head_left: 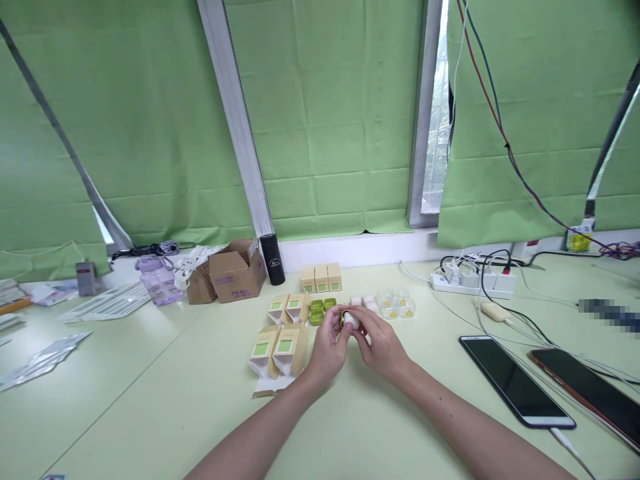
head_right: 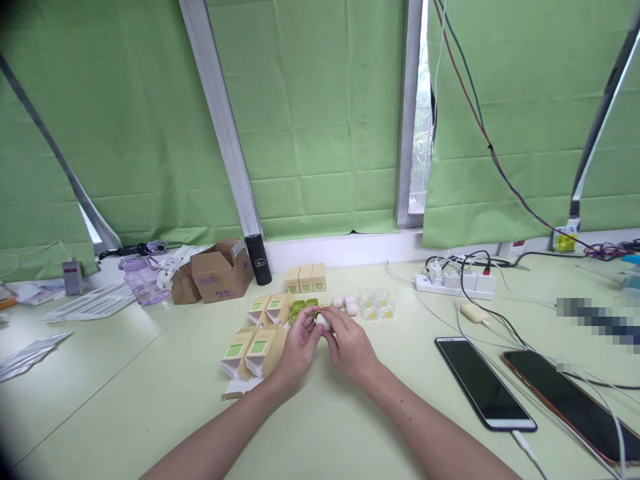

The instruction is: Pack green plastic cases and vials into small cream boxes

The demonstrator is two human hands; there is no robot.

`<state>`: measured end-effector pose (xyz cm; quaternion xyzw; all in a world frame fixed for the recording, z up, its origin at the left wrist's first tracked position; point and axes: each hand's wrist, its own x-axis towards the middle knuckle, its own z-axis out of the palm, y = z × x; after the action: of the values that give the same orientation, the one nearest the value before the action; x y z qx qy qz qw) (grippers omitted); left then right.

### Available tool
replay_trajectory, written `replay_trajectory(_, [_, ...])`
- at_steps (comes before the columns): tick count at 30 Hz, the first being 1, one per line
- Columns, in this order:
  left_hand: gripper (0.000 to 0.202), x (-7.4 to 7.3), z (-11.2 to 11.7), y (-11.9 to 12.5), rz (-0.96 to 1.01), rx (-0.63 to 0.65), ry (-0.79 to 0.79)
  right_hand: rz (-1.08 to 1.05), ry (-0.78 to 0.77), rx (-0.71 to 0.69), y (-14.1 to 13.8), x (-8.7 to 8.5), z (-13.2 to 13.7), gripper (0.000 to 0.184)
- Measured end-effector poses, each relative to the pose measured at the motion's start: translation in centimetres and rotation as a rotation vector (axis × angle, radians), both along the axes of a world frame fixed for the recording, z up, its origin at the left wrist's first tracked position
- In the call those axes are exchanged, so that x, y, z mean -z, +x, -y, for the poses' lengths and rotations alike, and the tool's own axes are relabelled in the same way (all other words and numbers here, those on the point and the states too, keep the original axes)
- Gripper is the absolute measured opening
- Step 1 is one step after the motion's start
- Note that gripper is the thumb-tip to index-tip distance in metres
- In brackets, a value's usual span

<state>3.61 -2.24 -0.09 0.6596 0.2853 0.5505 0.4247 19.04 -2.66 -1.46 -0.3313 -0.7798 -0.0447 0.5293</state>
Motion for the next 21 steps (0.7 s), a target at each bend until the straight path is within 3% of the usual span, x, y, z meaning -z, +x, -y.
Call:
replay_trajectory(9, [0.044, 0.1, -0.4, 0.1, 0.092, 0.078, -0.052, -0.051, -0.101, -0.021, 0.1, -0.3, 0.4, 0.055])
replay_trajectory(17, [0.050, 0.0, -0.6, -0.4, 0.105, 0.122, -0.095, -0.127, -0.178, 0.003, 0.3, 0.1, -0.2, 0.044])
replay_trajectory(21, [0.056, -0.1, -0.6, -1.0, 0.076, 0.071, -0.109, -0.209, -0.236, -0.001, 0.3, 0.1, -0.4, 0.040])
